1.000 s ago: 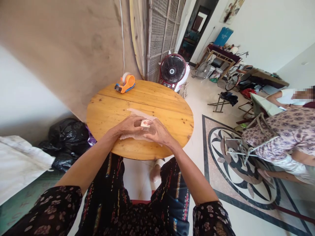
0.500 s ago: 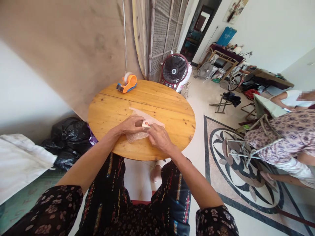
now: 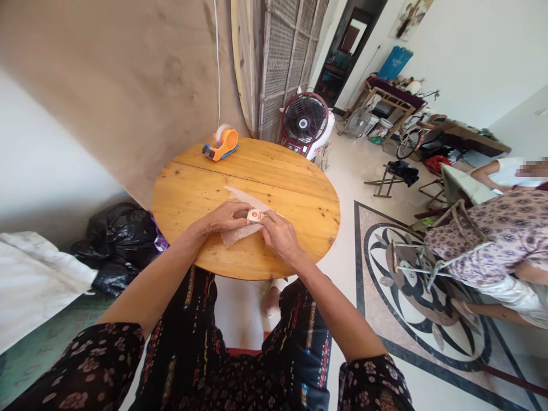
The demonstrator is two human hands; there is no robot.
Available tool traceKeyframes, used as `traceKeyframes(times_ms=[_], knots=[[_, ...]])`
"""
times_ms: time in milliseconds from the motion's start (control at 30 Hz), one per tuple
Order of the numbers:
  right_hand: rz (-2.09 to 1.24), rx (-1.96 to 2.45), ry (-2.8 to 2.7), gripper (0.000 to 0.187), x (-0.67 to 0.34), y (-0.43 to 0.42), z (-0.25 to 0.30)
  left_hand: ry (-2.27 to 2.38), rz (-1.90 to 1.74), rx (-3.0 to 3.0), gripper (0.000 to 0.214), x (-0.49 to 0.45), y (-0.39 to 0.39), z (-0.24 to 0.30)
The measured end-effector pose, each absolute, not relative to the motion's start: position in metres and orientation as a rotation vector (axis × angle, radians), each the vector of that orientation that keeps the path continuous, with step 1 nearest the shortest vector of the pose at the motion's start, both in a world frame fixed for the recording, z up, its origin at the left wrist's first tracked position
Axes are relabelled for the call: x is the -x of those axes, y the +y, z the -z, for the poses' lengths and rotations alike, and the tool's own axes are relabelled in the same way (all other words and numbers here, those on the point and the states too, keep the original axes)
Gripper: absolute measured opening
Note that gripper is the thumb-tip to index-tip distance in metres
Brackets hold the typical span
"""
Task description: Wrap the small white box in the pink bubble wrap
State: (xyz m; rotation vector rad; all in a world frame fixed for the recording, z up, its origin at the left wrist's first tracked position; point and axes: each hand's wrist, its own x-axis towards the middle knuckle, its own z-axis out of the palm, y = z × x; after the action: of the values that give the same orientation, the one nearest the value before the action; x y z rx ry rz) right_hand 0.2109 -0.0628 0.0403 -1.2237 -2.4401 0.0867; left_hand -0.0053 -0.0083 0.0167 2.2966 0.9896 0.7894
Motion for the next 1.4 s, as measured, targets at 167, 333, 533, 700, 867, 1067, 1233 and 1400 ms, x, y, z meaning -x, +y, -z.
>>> traceKeyframes(times_ms=[167, 333, 533, 700, 867, 1067, 1233, 1400], knots=[[-0.188, 1.276, -2.284, 0.020, -0.207, -0.053, -0.043, 0.838, -0.837, -2.258, 0.049, 0.006, -0.009, -0.018], [-0.237, 1.284, -2.220, 0.017, -0.204, -0.048, -0.043, 0.864, -0.827, -2.270, 0.050, 0.006, -0.009, -0.021], [-0.580, 1.168, -2.214, 0.025, -0.210, -0.058, -0.059, 0.946, -0.757, -2.193, 0.051, 0.008, -0.011, -0.021], [-0.702, 1.224, -2.083, 0.032, -0.218, -0.047, -0.057, 0.859, -0.774, -2.177, 0.052, 0.007, -0.010, -0.023], [-0.609, 1.248, -2.289, 0.048, -0.213, -0.035, -0.047, 0.852, -0.794, -2.267, 0.055, 0.006, -0.006, -0.017], [-0.452, 1.484, -2.356, 0.053, -0.207, -0.032, -0.040, 1.072, -0.652, -2.404, 0.071, 0.007, -0.003, -0.007], [-0.450, 1.444, -2.298, 0.052, -0.211, -0.028, -0.035, 1.079, -0.586, -2.409, 0.078, 0.006, -0.005, -0.010], [-0.479, 1.448, -2.275, 0.051, -0.213, -0.027, -0.032, 1.061, -0.609, -2.388, 0.077, 0.007, -0.006, -0.011]])
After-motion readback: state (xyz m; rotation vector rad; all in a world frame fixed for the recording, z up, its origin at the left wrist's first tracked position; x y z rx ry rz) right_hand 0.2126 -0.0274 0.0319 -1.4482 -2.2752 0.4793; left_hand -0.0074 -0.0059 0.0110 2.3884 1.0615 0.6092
